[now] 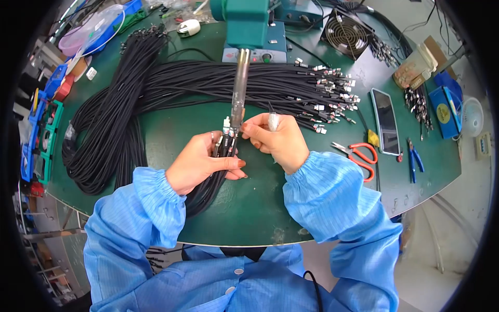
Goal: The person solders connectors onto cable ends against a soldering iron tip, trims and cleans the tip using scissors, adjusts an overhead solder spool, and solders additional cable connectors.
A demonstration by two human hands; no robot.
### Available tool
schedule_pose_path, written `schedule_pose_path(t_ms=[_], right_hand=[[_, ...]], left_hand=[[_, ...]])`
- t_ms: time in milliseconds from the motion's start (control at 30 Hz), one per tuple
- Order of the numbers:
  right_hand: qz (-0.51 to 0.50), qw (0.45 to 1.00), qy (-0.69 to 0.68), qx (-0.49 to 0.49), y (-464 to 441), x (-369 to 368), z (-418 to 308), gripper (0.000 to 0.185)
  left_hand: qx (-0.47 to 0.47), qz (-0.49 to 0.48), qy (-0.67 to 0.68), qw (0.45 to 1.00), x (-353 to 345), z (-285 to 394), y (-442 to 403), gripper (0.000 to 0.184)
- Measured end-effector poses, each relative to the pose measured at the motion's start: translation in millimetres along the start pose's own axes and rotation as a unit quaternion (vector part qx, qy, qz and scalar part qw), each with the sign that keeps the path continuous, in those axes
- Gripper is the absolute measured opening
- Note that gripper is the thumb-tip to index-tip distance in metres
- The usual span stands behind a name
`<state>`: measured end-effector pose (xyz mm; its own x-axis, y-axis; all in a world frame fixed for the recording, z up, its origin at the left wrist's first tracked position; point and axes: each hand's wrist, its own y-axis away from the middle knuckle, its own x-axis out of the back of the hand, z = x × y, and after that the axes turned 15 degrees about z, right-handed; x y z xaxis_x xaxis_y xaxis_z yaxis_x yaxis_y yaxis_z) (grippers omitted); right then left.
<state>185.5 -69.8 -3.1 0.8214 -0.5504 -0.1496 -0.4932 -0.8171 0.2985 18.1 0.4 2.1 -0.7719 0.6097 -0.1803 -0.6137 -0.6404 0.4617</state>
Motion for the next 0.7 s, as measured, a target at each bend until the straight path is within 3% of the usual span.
schedule_pose_path(t_ms=[567,700], right_hand=[[-0.017,1.0,-0.014,0.004,4,-2,9,0.009],[0.011,0.997,-0.071,0.026,10,-1,11,0.008]], left_hand=[[0.003,-0.015,-0.033,0.999,2,-4,1,0.029],[-0.145,0.118,0.024,0.982,4,-8,-2,0.028]])
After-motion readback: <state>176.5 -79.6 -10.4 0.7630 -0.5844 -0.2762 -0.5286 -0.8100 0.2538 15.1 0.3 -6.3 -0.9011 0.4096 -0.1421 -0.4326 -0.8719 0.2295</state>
